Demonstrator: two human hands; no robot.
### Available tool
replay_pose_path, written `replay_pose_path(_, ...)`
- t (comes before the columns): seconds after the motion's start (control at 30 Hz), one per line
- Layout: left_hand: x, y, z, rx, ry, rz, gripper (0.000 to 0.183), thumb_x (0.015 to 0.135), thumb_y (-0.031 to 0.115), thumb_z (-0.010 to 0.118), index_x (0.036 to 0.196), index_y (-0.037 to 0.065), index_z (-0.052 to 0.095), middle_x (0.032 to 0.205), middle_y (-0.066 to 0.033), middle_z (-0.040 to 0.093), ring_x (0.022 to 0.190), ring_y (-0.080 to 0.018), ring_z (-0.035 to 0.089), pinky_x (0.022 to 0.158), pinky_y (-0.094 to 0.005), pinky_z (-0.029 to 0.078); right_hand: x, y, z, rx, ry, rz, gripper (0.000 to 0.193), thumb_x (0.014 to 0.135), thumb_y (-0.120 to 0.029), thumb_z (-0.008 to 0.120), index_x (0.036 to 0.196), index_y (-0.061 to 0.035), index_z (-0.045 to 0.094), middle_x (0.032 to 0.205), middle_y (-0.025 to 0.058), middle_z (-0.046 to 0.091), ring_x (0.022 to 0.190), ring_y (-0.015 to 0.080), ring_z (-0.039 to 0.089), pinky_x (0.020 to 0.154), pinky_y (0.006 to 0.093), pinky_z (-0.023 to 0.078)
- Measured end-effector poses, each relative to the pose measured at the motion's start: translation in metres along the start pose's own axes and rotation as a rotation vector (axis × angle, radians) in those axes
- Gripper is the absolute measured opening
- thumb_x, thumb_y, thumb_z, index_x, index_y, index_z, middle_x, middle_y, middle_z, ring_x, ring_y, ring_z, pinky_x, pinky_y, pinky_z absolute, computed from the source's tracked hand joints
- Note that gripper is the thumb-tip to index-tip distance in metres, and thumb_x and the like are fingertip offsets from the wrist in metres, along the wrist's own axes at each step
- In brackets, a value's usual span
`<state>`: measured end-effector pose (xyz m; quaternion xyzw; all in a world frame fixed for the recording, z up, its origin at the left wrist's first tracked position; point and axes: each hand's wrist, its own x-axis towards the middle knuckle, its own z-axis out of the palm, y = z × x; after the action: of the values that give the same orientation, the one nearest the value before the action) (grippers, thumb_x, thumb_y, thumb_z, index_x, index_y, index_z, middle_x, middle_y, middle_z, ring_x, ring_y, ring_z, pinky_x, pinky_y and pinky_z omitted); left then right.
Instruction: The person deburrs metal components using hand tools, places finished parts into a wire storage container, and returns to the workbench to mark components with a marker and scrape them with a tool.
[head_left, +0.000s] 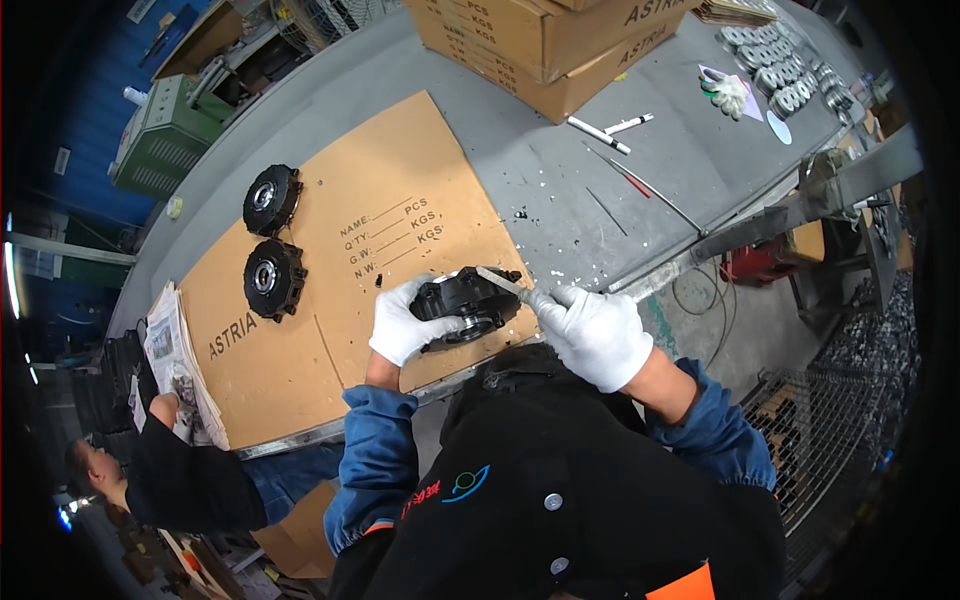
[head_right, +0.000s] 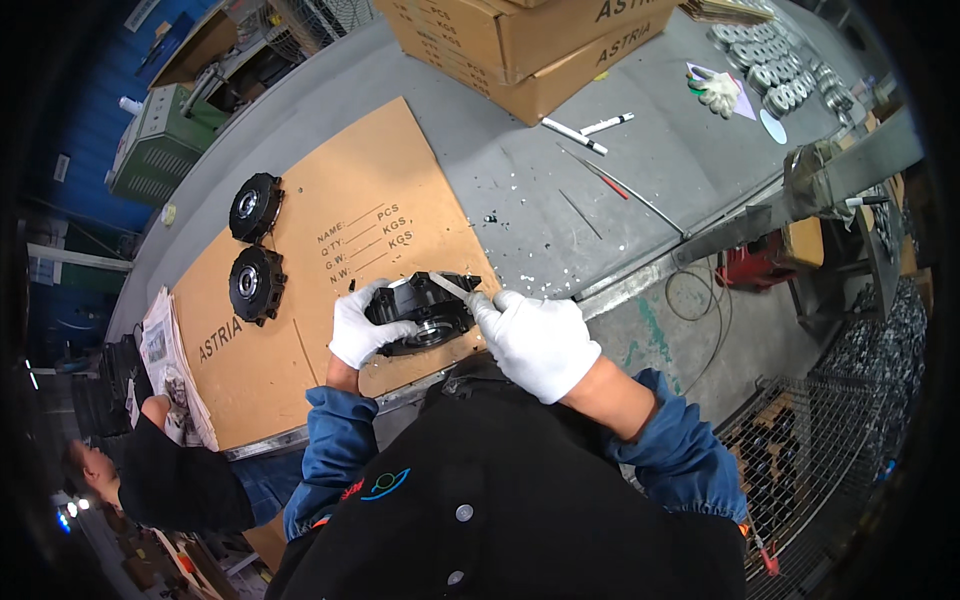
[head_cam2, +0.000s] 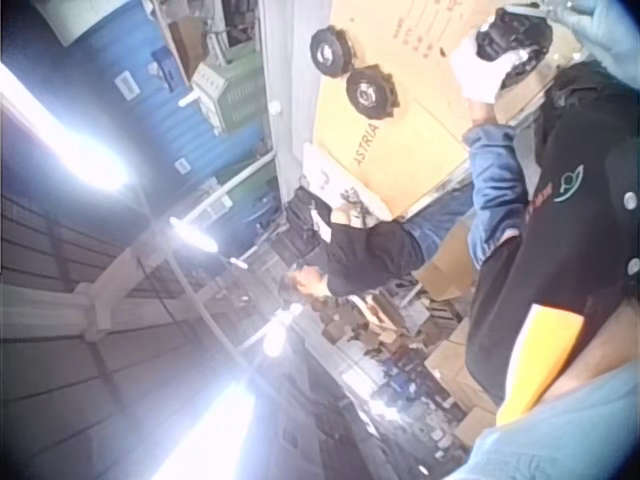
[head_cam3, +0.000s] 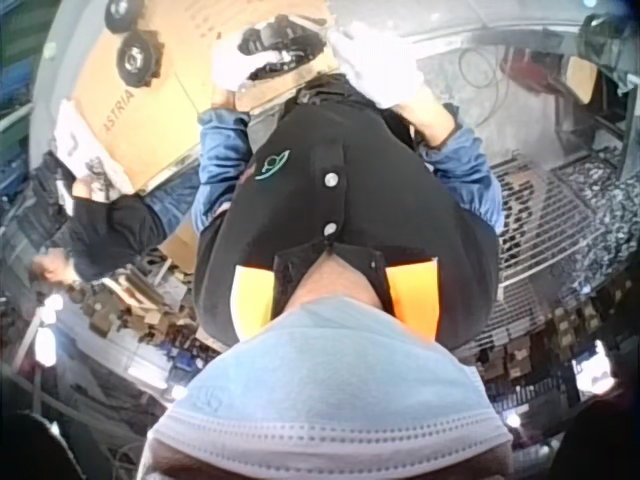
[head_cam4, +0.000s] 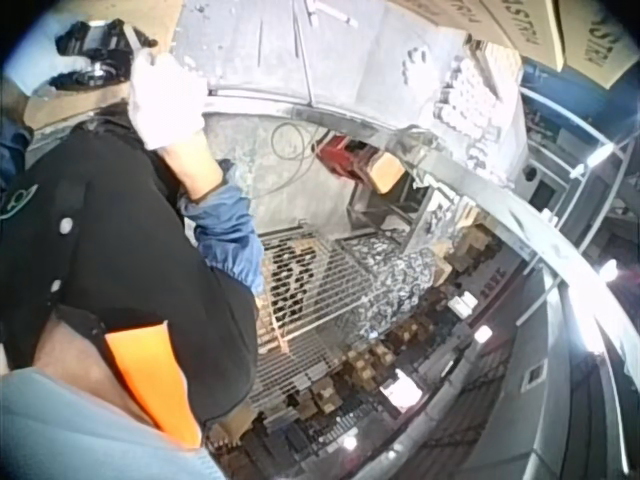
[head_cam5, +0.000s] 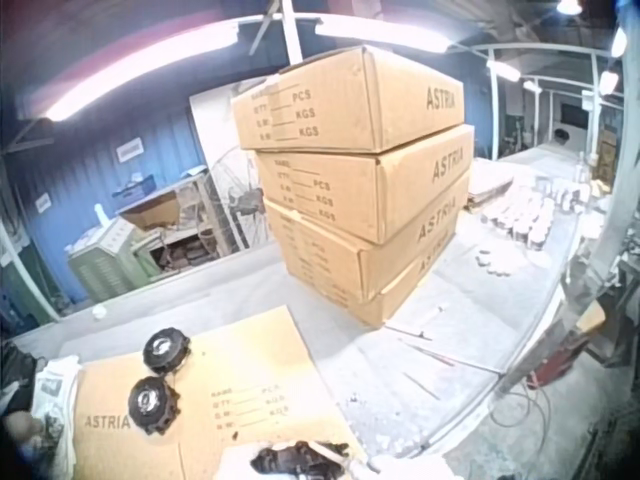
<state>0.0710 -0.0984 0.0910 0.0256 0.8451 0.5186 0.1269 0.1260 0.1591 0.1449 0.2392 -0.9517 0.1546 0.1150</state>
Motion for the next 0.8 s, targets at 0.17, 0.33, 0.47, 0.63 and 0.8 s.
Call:
replay_pose_path(0.17,-0.002,-0.006,0.001,-0.013,0.05,-0.021,0.069,0.049,0.017,0.086,0.106,-0.009,0.061,0.089,-0.0107,0.068,0.079,-0.0129,0.063,0.076,-0.0275,0.052,0.006,0.011,0.022,0.231,0.08,0.011,0.022,0.078,-0.012,0.058,0.099,-0.0062,0.061,0.069,0.0069,0.054,0.054,0.0247,0.059,0.045,0.0347,0.046)
replay_pose_path(0.33,-0.004,0.007,0.006,0.362,-0.148,0.312,0.056,0.051,0.029,0.082,0.099,0.005,0.066,0.086,-0.0125,0.068,0.077,-0.0228,0.067,0.074,-0.0311,0.053,0.016,0.009,0.051,0.188,-0.004,-0.058,0.026,0.079,-0.013,0.056,0.104,-0.0059,0.056,0.076,0.0076,0.057,0.061,0.0244,0.062,0.05,0.0366,0.049)
replay_pose_path(0.47,0.001,-0.001,0.006,0.139,-0.051,0.115,0.058,0.052,0.022,0.083,0.103,0.001,0.065,0.086,-0.0105,0.069,0.076,-0.0175,0.067,0.074,-0.0289,0.053,0.015,0.038,0.038,0.193,0.142,0.085,0.022,0.078,-0.01,0.06,0.099,-0.0101,0.065,0.086,0.0079,0.066,0.07,0.0269,0.064,0.056,0.0342,0.051)
replay_pose_path(0.63,-0.004,-0.024,-0.006,-0.047,0.118,-0.022,0.068,0.048,0.014,0.085,0.107,-0.009,0.061,0.084,-0.0092,0.067,0.075,-0.0109,0.061,0.075,-0.0262,0.051,-0.006,0.046,0.015,0.111,0.135,0.118,0.024,0.077,-0.011,0.06,0.101,-0.0084,0.064,0.079,0.0067,0.063,0.064,0.0249,0.063,0.053,0.0341,0.05)
replay_pose_path(0.8,-0.005,-0.022,-0.005,-0.069,0.101,0.007,0.062,0.052,0.012,0.085,0.106,-0.009,0.062,0.086,-0.0092,0.068,0.076,-0.0114,0.062,0.075,-0.0269,0.051,-0.014,0.017,0.001,-0.006,-0.011,0.085,0.031,0.077,-0.012,0.055,0.107,-0.0072,0.061,0.075,0.0056,0.057,0.057,0.019,0.06,0.047,0.0328,0.046)
